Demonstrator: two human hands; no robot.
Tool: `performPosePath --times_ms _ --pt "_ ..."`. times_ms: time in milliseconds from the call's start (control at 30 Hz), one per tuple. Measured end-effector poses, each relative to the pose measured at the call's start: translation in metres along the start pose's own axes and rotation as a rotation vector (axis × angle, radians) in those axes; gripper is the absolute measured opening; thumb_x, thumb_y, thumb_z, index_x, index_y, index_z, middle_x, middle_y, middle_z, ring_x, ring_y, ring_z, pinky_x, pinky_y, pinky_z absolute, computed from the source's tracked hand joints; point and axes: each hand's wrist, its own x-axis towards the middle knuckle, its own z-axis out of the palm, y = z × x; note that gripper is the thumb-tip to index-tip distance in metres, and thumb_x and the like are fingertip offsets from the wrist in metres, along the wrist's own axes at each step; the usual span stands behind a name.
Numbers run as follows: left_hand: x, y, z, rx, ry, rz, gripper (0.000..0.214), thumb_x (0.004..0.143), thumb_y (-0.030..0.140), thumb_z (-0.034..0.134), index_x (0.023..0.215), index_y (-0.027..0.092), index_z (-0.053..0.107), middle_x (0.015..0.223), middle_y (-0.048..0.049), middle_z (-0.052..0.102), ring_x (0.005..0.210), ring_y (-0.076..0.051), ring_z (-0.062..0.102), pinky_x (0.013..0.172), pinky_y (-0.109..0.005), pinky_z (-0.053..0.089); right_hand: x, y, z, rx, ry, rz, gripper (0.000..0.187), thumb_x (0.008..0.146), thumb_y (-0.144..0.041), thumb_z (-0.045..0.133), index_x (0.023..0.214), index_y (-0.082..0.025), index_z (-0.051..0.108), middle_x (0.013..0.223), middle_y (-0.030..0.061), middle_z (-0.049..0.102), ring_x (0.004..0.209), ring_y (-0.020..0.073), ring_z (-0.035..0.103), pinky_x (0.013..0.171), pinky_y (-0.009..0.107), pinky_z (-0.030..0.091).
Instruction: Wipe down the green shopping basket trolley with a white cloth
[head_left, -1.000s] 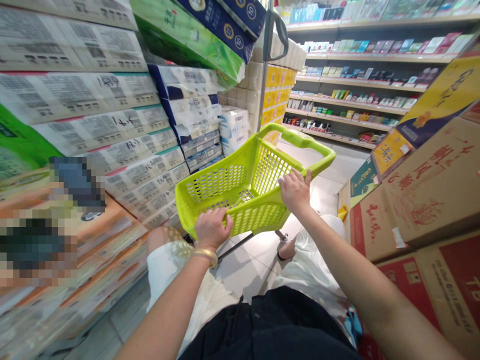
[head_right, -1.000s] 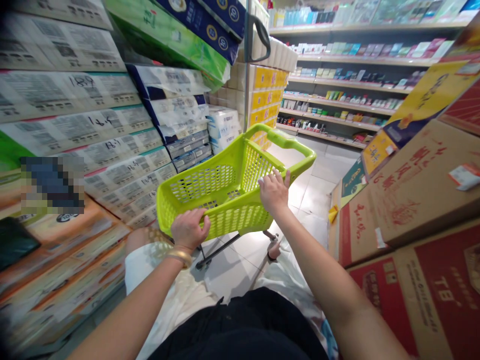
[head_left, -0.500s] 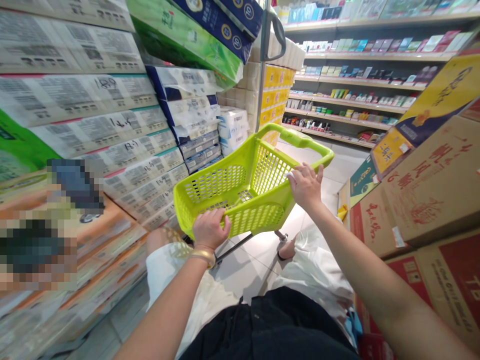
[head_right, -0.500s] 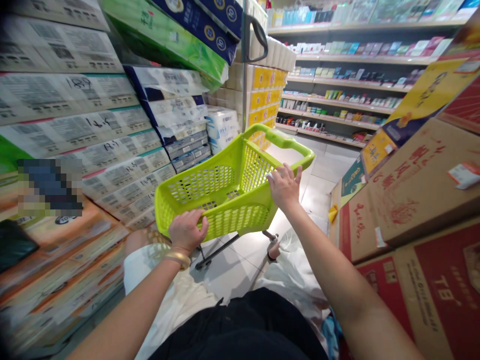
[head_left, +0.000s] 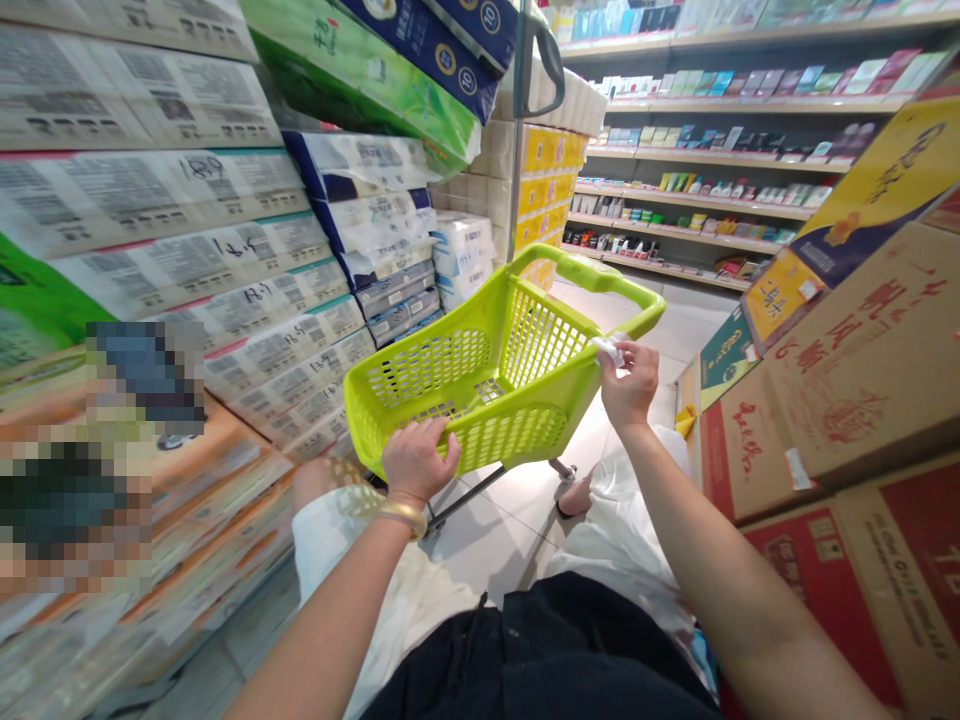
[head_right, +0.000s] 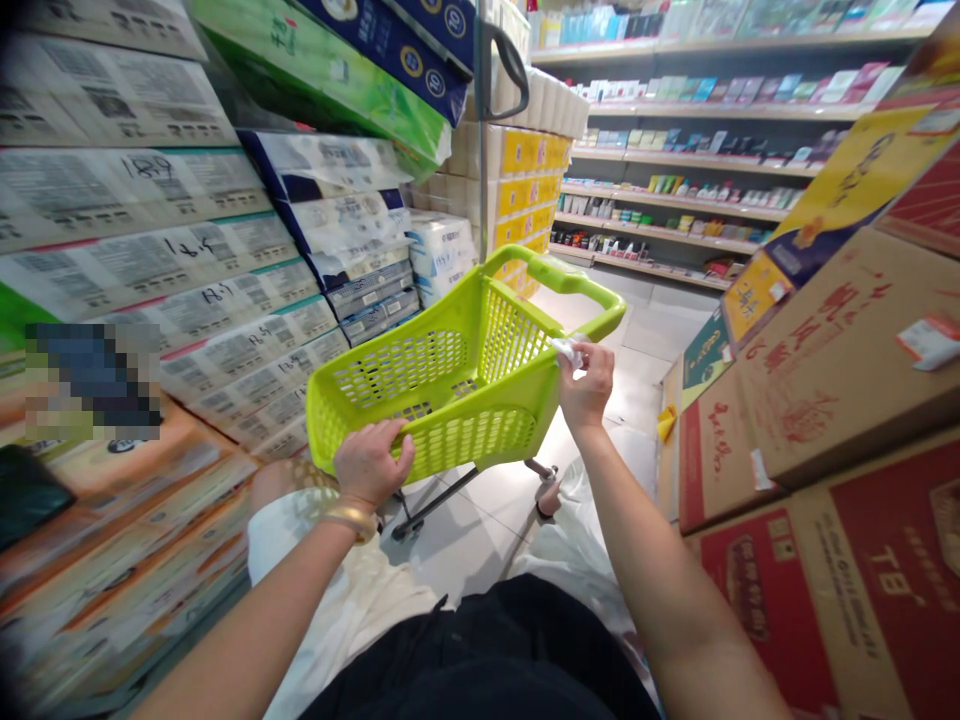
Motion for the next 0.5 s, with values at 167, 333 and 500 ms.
performPosePath --times_ms 167,333,500 --pt "0.000 -0.001 0.000 -0.005 -0.013 0.000 0.029 0.087 0.037 0.047 0.100 0.022 0.069 0.089 -0.0055 0.074 0.079 -0.023 0.062 0.069 -0.035 0.038 -0.017 -0.002 -0.001 0.057 0.042 -0.135 0.017 0.079 -0.015 0.056 0.093 -0.021 0.061 0.097 0.0062 0.064 0.096 0.0220 0.061 0.089 0.038 0.053" --pt "0.001 -0.001 0.001 -0.006 -0.013 0.009 0.031 0.087 0.038 0.047 0.101 0.021 0.069 0.087 -0.0054 0.074 0.079 -0.024 0.063 0.069 -0.035 0.040 -0.030 -0.018 0.004 0.036 -0.005 -0.237 0.018 0.081 -0.011 0.054 0.086 -0.022 0.067 0.097 0.0068 0.066 0.098 0.0231 0.061 0.092 0.040 0.052" --pt "0.002 -0.002 0.000 -0.013 -0.008 0.017 0.031 0.087 0.038 0.047 0.100 0.021 0.070 0.088 -0.0056 0.075 0.079 -0.024 0.063 0.068 -0.035 0.040 -0.058 -0.050 0.016 0.032 -0.211 -0.340 0.024 0.082 -0.008 0.052 0.093 -0.023 0.068 0.091 0.0058 0.069 0.092 0.0221 0.062 0.089 0.036 0.051"
